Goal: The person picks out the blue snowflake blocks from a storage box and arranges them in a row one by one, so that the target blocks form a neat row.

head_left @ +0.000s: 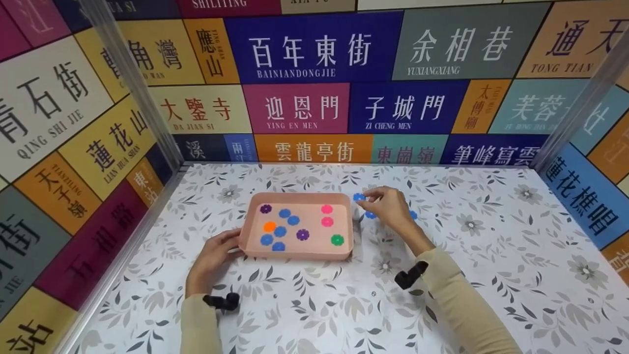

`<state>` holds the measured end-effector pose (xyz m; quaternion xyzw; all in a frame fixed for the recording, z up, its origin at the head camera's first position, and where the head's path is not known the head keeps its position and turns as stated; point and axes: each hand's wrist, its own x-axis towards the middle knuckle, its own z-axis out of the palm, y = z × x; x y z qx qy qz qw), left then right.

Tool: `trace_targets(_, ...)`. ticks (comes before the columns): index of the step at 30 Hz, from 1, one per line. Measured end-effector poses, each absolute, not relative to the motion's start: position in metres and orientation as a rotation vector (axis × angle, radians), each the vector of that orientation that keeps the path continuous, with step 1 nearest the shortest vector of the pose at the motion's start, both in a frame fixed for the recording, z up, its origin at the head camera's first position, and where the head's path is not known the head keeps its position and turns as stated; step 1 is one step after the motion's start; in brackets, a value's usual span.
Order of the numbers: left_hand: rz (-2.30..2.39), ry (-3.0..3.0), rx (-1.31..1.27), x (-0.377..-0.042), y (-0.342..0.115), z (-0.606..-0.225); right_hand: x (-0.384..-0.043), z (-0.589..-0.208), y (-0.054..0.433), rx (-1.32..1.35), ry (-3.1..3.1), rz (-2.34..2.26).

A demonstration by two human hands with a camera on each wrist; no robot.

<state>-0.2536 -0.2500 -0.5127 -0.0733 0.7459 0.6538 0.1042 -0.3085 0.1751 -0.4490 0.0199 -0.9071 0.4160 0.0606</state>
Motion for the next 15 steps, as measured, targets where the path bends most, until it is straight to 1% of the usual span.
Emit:
trace_targets(6,1.908,2.216,-0.221,-0.254,-0.250,-0.511,-0.297,-0.447,0.199,0.091,-2.675,1.159)
trace_targets(15,1.920,2.178,-0.237,-0.254,-0.249,-0.510,-0.288,-0.446,0.238,0.005,-2.552,1.046)
